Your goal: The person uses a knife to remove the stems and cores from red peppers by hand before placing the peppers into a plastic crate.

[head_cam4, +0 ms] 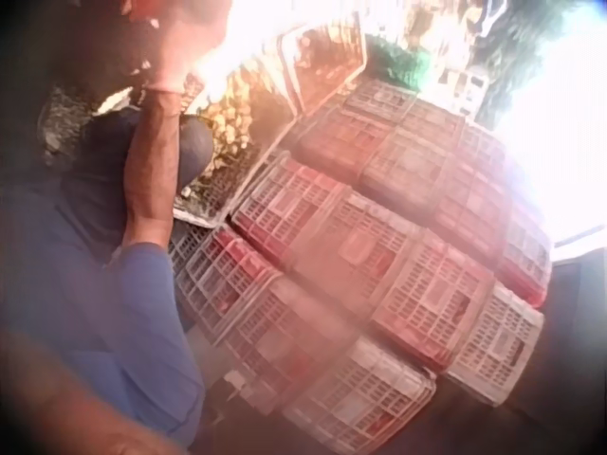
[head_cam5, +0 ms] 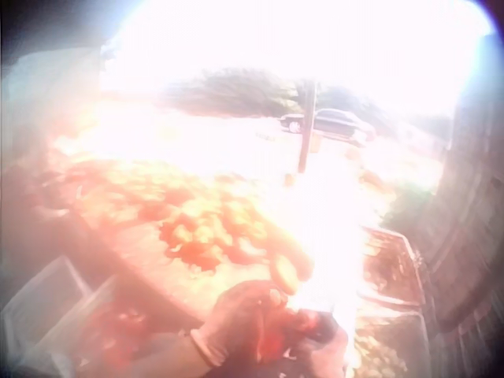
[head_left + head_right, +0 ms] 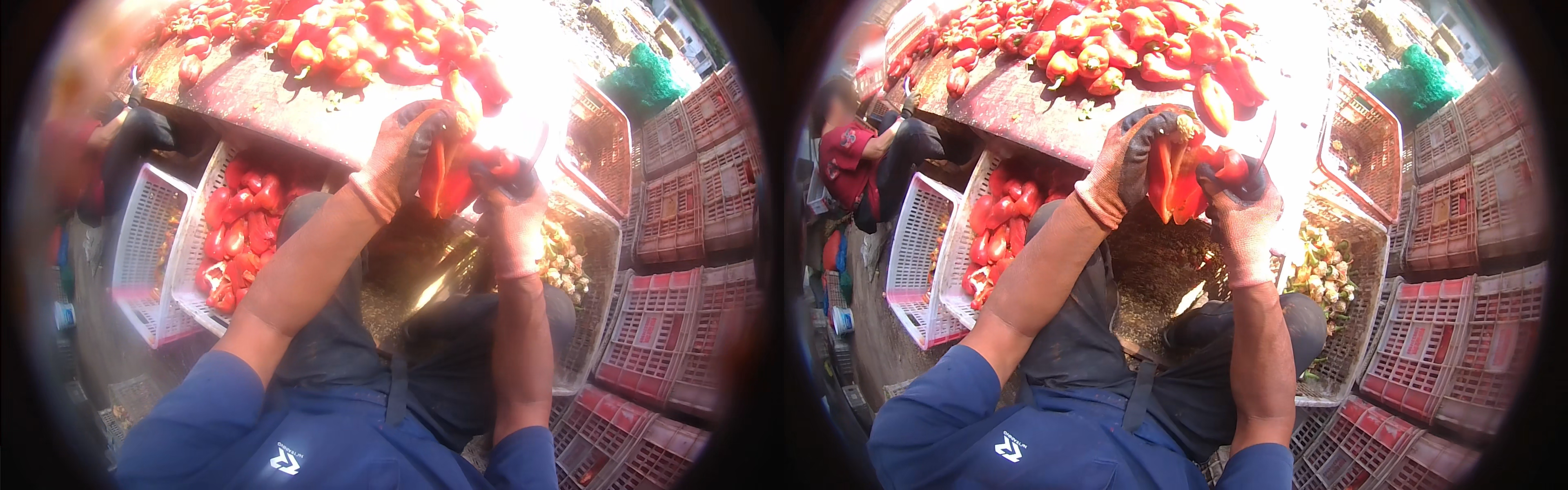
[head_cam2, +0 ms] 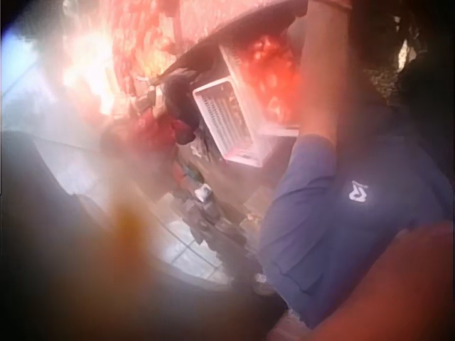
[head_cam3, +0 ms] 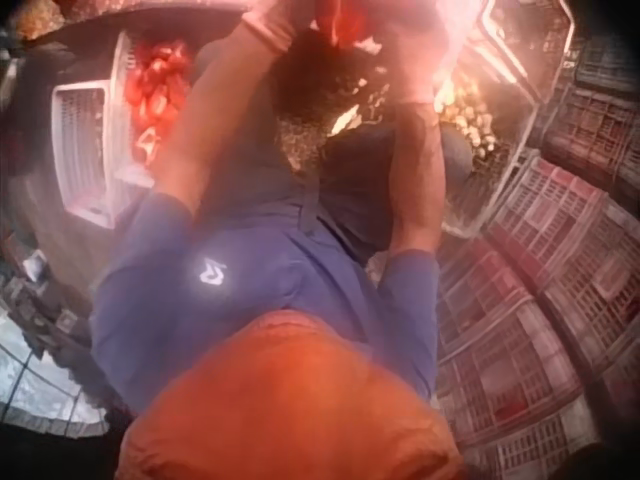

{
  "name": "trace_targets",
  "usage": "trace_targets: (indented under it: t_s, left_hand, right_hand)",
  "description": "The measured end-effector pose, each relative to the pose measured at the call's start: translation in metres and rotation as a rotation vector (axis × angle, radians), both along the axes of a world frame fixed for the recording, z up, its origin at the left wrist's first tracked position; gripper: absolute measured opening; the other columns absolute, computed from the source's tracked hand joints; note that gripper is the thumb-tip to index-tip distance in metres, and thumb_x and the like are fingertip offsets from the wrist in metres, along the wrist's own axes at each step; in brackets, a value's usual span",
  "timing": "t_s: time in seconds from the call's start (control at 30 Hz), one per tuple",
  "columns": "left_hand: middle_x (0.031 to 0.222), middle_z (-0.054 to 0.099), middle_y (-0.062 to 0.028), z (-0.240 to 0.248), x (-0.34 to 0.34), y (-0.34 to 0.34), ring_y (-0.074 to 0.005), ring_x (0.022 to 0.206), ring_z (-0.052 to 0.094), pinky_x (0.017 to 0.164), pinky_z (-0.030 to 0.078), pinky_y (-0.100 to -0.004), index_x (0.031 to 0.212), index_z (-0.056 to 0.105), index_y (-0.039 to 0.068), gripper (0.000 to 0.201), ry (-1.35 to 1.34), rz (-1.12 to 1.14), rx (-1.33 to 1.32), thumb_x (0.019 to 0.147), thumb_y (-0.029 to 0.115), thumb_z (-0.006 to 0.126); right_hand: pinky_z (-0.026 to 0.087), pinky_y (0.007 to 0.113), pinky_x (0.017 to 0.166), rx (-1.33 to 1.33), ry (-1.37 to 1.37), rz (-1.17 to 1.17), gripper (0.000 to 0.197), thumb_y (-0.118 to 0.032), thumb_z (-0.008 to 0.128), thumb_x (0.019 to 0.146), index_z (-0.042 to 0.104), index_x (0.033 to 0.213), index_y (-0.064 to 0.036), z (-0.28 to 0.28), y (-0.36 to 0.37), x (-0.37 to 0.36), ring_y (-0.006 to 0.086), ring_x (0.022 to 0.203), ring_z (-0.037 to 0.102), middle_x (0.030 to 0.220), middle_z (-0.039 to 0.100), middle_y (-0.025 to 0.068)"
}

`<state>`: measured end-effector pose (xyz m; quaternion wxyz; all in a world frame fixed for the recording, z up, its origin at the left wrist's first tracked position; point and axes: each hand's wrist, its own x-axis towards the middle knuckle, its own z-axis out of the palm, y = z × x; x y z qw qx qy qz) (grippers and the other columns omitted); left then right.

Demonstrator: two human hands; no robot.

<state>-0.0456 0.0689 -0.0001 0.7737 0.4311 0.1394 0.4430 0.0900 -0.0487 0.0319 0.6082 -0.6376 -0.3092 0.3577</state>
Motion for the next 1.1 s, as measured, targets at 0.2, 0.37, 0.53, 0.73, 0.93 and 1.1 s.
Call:
trace_targets:
  t_s: [0.2,0.37,0.53,0.73,0.93,1.1]
  left_hand:
    - [0.105,0.068,-0.0121,-0.023,-0.05,0.011,-0.0235,0.095,0.068,0.088,0.057,-0.0392,0.117,0.063,-0.003,0.026,-0.111,0.194,-0.15,0.101,0.016,0.056]
    - [0.111,0.068,-0.0158,-0.061,-0.179,0.026,-0.0265,0.105,0.067,0.099,0.054,-0.0393,0.121,0.063,-0.001,0.031,0.12,0.586,0.111,0.099,0.02,0.057]
    - [0.114,0.068,-0.0161,-0.074,-0.338,-0.029,-0.0287,0.108,0.067,0.1,0.054,-0.0411,0.119,0.064,-0.002,0.032,0.362,0.765,0.079,0.095,0.02,0.064]
    - [0.109,0.069,-0.0124,-0.063,-0.401,-0.14,-0.0197,0.102,0.065,0.094,0.051,-0.0335,0.112,0.067,-0.004,0.027,0.956,1.069,0.383,0.1,0.016,0.053]
    - [0.123,0.064,-0.0089,-0.06,-0.395,-0.197,-0.0188,0.111,0.059,0.101,0.046,-0.0324,0.127,0.061,-0.004,0.049,0.768,1.121,-0.029,0.093,0.03,0.07]
    - [0.144,0.052,-0.0101,-0.066,-0.363,-0.203,-0.0188,0.131,0.052,0.108,0.048,-0.0316,0.144,0.049,0.0,0.063,0.411,1.041,-0.237,0.084,-0.009,0.069]
  right_hand:
    - [0.046,0.019,0.048,0.266,0.148,-0.014,0.037,-0.001,0.081,0.083,0.064,0.116,-0.0035,-0.007,-0.007,-0.018,0.0086,0.059,0.062,0.088,0.071,0.0062]
    - [0.043,0.021,0.053,0.325,-0.133,0.024,0.025,-0.027,0.074,0.093,0.069,0.1,-0.0035,0.004,-0.009,-0.018,0.0041,0.06,0.053,0.079,0.068,0.0012]
    - [0.038,0.02,0.046,0.277,-0.158,0.079,0.024,-0.015,0.079,0.088,0.069,0.107,-0.0024,0.04,-0.004,-0.076,0.0047,0.054,0.052,0.077,0.068,0.0018]
    - [0.055,0.026,0.069,0.426,-0.521,0.281,0.046,-0.016,0.088,0.081,0.065,0.117,0.0004,0.039,0.022,-0.165,0.0108,0.079,0.067,0.094,0.07,0.0047]
    - [0.054,0.044,0.089,0.209,-0.975,0.791,0.072,-0.045,0.086,0.076,0.061,0.129,-0.0041,-0.033,0.006,-0.248,0.036,0.105,0.068,0.116,0.068,0.0186]
    - [0.057,0.041,0.077,-0.103,-0.614,0.903,0.049,-0.039,0.082,0.082,0.071,0.11,-0.0012,-0.064,-0.019,-0.254,0.0314,0.085,0.072,0.093,0.074,0.017]
